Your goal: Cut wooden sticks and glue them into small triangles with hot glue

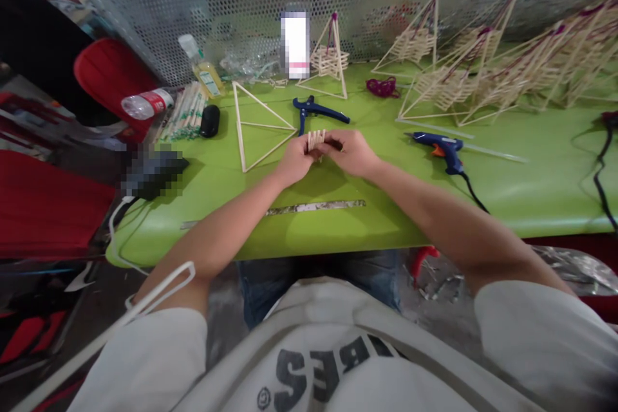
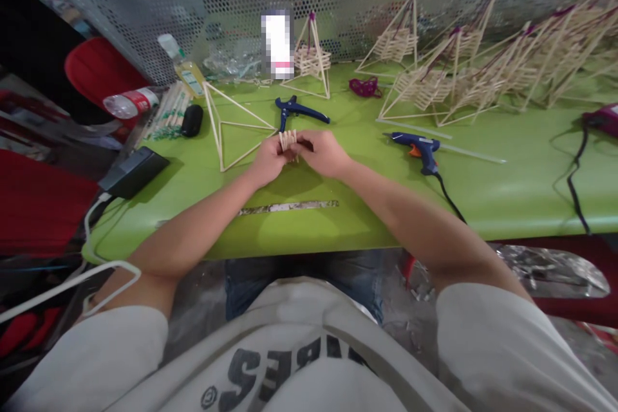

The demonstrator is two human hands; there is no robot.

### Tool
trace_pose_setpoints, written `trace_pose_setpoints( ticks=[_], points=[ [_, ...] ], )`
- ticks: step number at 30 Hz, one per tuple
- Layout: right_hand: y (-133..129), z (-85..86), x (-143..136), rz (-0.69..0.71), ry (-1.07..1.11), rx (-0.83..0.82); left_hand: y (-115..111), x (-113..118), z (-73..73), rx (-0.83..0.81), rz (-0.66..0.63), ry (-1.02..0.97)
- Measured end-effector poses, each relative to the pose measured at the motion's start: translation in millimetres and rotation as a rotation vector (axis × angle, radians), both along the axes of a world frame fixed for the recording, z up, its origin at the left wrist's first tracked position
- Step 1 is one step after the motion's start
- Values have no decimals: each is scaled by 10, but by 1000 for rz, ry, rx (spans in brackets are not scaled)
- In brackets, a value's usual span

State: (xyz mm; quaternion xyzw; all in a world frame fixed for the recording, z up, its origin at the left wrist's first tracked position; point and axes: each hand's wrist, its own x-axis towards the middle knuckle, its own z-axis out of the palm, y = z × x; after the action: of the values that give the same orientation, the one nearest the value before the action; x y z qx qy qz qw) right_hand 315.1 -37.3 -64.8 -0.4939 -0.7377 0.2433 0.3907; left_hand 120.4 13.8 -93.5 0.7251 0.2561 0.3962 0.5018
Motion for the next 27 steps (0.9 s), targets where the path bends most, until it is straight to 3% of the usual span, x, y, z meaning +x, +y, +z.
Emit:
trace_pose_setpoints(
  ticks=[20,24,27],
  points=[
    [-102,92,-26,-112,109,-45,-48,-13,72,19,9,65],
    [-112,98,-24,-121,122,10,-24,-13,37,59,81,55],
    [-102,80,-11,-123,161,-4,1,2,-15,-6,49,53]
  ],
)
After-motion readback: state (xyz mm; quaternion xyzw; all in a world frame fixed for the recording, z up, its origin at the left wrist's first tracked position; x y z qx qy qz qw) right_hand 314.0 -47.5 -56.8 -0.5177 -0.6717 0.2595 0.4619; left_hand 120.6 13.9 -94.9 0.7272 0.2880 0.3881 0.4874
